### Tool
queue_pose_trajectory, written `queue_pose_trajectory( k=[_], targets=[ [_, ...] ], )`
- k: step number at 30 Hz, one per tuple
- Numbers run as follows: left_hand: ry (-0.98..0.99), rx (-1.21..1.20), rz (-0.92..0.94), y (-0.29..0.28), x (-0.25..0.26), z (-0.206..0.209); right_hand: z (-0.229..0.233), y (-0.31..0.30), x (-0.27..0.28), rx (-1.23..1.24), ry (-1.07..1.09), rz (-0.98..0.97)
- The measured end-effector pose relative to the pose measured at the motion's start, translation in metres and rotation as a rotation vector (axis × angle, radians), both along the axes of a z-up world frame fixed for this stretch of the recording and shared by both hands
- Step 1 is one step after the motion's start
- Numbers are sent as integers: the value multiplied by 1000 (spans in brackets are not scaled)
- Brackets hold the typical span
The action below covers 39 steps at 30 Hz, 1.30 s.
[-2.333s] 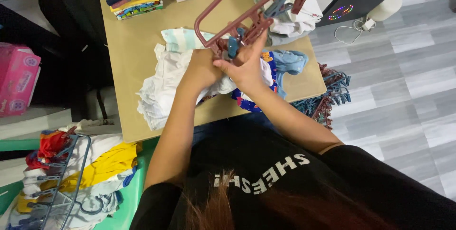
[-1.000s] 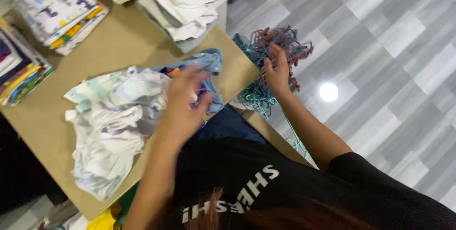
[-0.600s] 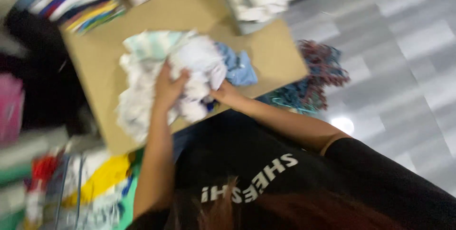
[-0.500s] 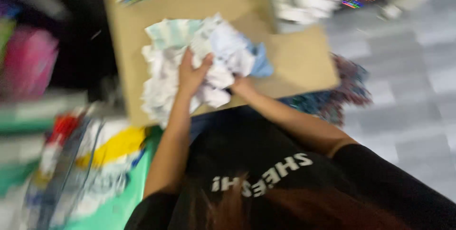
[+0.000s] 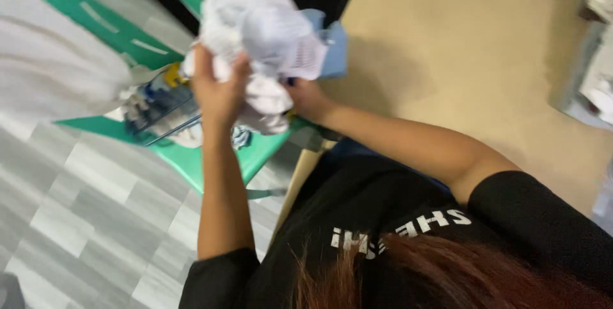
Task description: Folding various pieces of baby clothing and organizing them on a table.
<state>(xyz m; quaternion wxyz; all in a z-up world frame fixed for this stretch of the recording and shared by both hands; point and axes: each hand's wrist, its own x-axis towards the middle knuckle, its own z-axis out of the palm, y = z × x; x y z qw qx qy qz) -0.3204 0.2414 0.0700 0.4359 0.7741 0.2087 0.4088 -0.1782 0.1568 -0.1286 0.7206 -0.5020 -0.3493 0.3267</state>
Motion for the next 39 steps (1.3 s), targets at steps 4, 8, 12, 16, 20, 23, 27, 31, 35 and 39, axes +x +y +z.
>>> queue_pose_trajectory(
  k=[4, 8, 12, 16, 20, 23, 27, 31, 35, 39],
  targets=[
    [2, 141, 99, 49, -72, 7, 68, 52, -54, -270, -440, 81],
    [471, 105, 438, 109, -103, -164, -59, 95, -37, -514, -599, 411],
    [881, 183, 549, 99, -110, -275, -108, 90, -22, -669, -930, 525],
    [1065, 70, 486, 90, -106, -262, -111, 74, -23, -542, -913, 466],
    [890, 28, 502, 88, -106, -217, -18, 74, -44, -524, -901, 228],
    [666, 157, 565, 76, -98, -190, 22, 70, -58, -374, -732, 76],
    [662, 359, 493, 97, -93, -247, 6, 74, -58, -81, -914, 59],
    [633, 290, 556, 102, -90, -234, -55, 92, -40, -383, -919, 237],
    [428, 335, 624, 79, -98, -208, -19, 118, -34, -365, -737, 309],
    [264, 241, 694, 66, -111, -248, 52, 132, -24, -251, 551, 568]
  ],
)
